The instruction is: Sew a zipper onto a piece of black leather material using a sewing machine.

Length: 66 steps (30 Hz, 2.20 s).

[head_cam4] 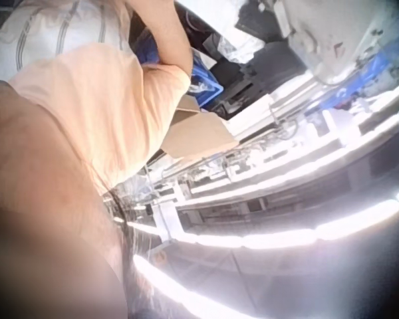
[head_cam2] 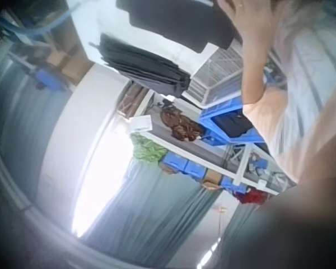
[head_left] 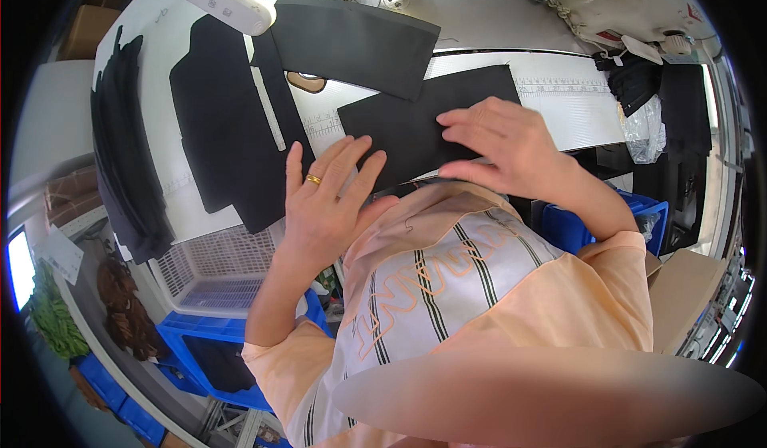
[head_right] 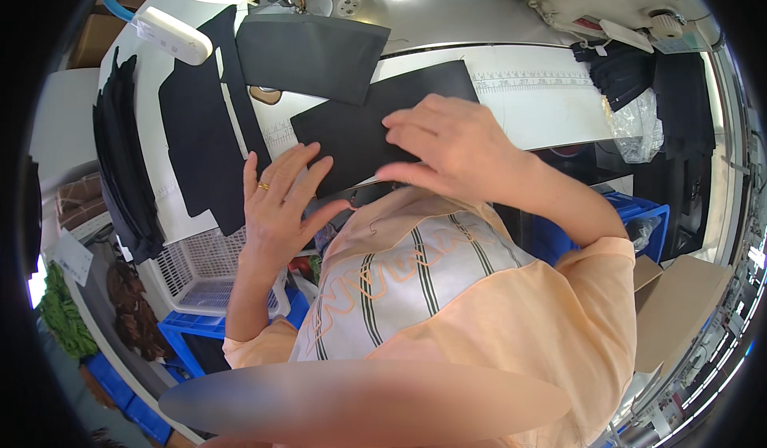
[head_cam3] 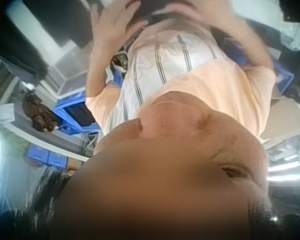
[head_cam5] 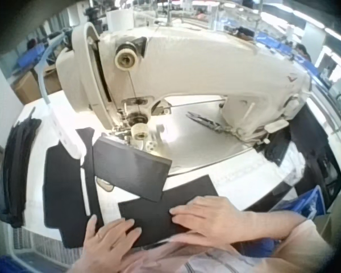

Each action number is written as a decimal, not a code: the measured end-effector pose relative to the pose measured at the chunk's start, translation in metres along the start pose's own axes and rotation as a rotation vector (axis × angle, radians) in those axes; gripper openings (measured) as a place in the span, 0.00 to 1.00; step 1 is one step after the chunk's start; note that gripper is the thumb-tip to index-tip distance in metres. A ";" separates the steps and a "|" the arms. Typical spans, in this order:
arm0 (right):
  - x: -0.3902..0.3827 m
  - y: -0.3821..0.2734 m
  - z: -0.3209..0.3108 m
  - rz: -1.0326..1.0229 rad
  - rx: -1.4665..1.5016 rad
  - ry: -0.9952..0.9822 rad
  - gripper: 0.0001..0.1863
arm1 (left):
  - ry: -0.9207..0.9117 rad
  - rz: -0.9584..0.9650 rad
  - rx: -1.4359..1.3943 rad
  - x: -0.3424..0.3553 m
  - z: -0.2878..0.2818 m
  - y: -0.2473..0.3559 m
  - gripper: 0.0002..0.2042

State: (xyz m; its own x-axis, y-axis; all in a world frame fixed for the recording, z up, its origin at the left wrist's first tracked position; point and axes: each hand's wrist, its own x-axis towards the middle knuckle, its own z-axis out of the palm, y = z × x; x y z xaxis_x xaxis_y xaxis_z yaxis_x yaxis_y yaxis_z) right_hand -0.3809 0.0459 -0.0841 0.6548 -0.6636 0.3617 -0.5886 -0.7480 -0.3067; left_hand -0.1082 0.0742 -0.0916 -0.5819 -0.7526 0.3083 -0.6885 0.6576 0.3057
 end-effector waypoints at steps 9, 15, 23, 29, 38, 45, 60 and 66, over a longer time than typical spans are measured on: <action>0.040 0.051 0.012 0.059 0.008 0.190 0.09 | 0.013 -0.013 0.090 0.005 0.007 0.002 0.13; -0.098 0.080 -0.117 0.483 -0.093 1.225 0.08 | 0.002 -0.026 0.091 0.008 0.009 -0.007 0.14; -0.305 0.219 -0.200 1.312 -0.362 0.905 0.25 | -0.010 -0.079 0.069 0.020 0.005 -0.020 0.13; -0.142 0.097 -0.172 0.671 -0.588 0.550 0.22 | 0.000 -0.146 -0.013 0.014 -0.003 -0.023 0.16; -0.025 0.042 -0.007 0.025 -0.008 0.035 0.25 | 0.057 -0.089 -0.064 0.021 -0.007 -0.032 0.08; -0.009 0.046 -0.012 0.108 0.057 0.073 0.15 | 0.020 -0.413 -0.378 0.033 -0.014 -0.035 0.07; 0.003 0.045 -0.003 0.443 0.194 0.115 0.07 | 0.245 -0.242 -0.084 0.031 0.011 -0.034 0.06; 0.005 0.039 0.000 0.367 -0.099 0.105 0.13 | 0.202 -0.049 0.275 0.034 0.013 -0.029 0.05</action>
State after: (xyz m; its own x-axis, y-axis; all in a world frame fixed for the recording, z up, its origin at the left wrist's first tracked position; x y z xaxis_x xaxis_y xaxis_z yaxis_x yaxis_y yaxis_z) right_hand -0.4009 0.0133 -0.0940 0.3434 -0.8779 0.3337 -0.8208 -0.4532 -0.3477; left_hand -0.1135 0.0296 -0.1013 -0.4668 -0.7427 0.4801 -0.8205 0.5663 0.0784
